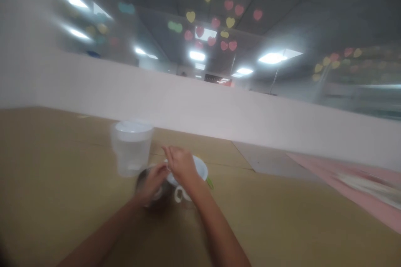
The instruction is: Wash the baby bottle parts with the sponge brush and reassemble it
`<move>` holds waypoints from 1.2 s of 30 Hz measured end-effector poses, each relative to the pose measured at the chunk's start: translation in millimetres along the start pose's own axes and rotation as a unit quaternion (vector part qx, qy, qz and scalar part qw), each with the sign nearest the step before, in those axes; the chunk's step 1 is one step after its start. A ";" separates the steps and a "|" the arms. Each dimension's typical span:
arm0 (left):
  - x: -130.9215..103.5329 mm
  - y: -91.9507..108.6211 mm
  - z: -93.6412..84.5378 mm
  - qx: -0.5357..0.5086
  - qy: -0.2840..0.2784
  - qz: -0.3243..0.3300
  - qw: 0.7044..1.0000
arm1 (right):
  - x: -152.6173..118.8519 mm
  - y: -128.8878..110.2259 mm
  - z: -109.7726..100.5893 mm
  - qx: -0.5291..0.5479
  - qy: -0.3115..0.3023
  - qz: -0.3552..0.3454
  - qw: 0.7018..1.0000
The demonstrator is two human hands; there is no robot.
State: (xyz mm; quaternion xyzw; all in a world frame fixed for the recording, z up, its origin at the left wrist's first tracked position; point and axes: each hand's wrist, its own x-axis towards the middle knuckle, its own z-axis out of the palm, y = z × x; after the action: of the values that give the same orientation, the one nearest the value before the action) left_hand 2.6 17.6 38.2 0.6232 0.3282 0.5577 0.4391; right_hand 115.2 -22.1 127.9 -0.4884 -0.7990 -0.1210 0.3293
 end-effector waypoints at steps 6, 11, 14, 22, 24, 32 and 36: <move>-1.5 7.9 -3.4 -0.006 0.001 -0.012 1.000 | -0.3 7.1 18.5 -0.124 -0.126 -0.043 0.983; 1.0 3.9 -2.9 -0.034 -0.027 -0.016 0.999 | -0.1 10.5 27.3 -0.194 -0.188 -0.026 0.963; 2.1 1.3 -1.8 -0.062 -0.048 -0.011 0.997 | 1.0 12.5 28.4 -0.161 -0.164 0.006 0.973; 0.7 -7.7 -0.8 -0.001 -0.056 0.043 0.997 | 3.2 9.3 19.8 -0.091 -0.146 0.074 0.982; 0.9 -12.6 -1.1 0.047 -0.045 0.055 0.996 | 2.8 7.1 17.7 -0.078 -0.150 0.086 0.982; 3.5 -23.9 -4.3 0.143 -0.039 0.137 0.979 | 2.4 -2.2 9.7 -0.091 -0.148 0.115 0.978; 4.2 -23.8 -5.2 0.161 -0.045 0.159 0.973 | 2.9 -4.3 9.2 -0.127 -0.144 0.116 0.974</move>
State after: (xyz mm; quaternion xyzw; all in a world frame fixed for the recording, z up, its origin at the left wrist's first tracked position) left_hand 0.1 31.8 18.2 0.7541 0.2904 0.5317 0.2535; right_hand 106.8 -17.5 123.3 -0.6282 -0.7536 -0.1111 0.1582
